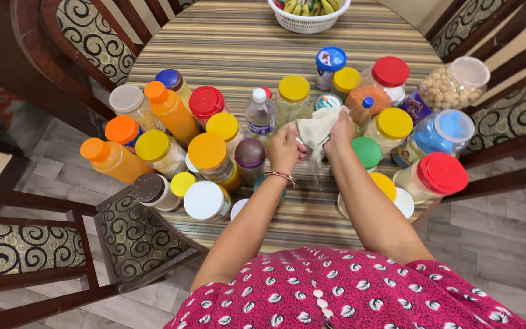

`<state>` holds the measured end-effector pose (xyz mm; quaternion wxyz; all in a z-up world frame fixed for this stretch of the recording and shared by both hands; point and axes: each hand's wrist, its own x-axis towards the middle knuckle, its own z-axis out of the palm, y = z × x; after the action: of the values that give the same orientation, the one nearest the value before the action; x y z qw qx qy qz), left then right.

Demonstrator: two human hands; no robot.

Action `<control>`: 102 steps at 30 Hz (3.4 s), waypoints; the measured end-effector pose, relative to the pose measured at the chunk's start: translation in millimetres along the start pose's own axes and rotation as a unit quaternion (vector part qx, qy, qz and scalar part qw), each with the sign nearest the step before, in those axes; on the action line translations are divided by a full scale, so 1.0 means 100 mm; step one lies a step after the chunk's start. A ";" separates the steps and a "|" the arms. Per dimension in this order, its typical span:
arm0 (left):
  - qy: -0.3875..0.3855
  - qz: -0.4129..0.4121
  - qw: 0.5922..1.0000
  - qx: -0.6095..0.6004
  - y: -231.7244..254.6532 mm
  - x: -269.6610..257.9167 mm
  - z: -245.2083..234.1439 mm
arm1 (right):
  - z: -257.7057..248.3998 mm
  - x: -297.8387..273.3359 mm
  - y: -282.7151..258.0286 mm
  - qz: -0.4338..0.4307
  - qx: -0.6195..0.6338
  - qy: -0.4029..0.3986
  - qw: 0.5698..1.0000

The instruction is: The person wipes the surfaces of multiple plastic jars and bottles on a round table using a white cloth. The person picks up each container, wipes it, and places it back on the table. The person briefly moves to the kitchen counter to wipe a utensil before returning to the table to continue wiping the jars.

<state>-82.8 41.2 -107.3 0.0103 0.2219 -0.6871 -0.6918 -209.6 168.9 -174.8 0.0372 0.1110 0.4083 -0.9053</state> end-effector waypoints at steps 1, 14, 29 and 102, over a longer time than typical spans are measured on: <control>-0.035 -0.023 0.998 -0.044 -0.05 0.06 0.05 | 0.03 -0.01 0.02 -0.003 0.000 0.000 1.000; -0.067 -0.043 0.942 -0.325 -0.99 0.84 0.12 | 0.02 0.50 0.26 -0.291 -0.659 -0.184 0.669; -0.042 -0.022 0.969 -0.243 -1.14 0.64 0.18 | 0.09 -0.32 0.48 -0.126 -0.876 -0.329 0.329; -0.044 -0.018 0.838 -0.544 -0.15 -1.29 -0.69 | 0.99 -1.89 -0.60 0.061 -0.315 -0.218 0.922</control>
<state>59.8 17.5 -80.9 0.0871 0.1623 -0.1958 -0.9632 -52.2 130.6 -24.0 0.2135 -0.0817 0.6469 -0.7275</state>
